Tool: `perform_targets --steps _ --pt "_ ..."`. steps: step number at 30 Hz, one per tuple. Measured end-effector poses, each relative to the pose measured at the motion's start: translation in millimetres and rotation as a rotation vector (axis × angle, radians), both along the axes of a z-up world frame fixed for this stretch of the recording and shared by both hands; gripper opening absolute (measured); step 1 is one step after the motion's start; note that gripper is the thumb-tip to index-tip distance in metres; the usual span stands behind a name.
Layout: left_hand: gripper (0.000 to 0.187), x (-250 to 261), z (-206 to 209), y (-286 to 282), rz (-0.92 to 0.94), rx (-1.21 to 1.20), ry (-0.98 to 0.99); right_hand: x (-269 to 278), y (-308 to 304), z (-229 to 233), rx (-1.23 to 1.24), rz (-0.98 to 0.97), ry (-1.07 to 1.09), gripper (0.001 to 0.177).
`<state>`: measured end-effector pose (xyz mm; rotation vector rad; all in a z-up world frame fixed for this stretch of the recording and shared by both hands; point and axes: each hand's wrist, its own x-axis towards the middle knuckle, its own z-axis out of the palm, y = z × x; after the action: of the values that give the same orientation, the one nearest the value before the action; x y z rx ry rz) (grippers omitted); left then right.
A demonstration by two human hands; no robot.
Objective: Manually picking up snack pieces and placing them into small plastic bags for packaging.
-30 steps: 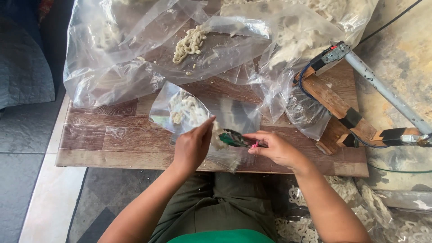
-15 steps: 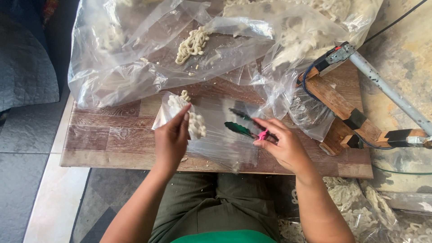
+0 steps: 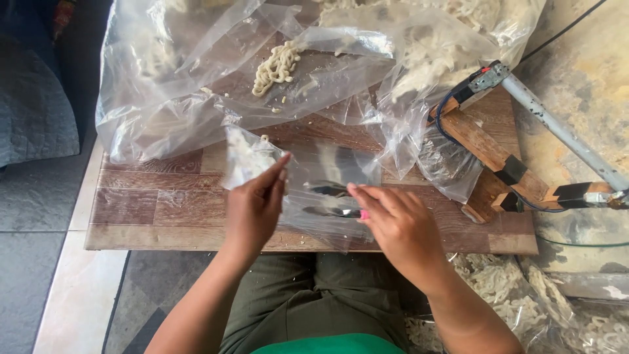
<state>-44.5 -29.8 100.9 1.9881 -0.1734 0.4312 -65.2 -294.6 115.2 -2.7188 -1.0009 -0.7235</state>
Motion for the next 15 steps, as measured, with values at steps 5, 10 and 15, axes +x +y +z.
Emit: perform_targets --steps 5,10,15 --pt "0.032 -4.6 20.0 0.3 -0.013 0.032 0.040 -3.4 5.4 9.7 -0.059 0.009 -0.079 0.043" --pt "0.032 4.7 4.5 1.2 -0.145 -0.080 0.147 -0.7 11.6 7.2 -0.102 0.038 -0.153 0.026" --pt "0.054 23.0 -50.7 26.1 0.010 0.015 -0.387 18.1 8.7 7.6 -0.042 -0.004 -0.191 0.019"
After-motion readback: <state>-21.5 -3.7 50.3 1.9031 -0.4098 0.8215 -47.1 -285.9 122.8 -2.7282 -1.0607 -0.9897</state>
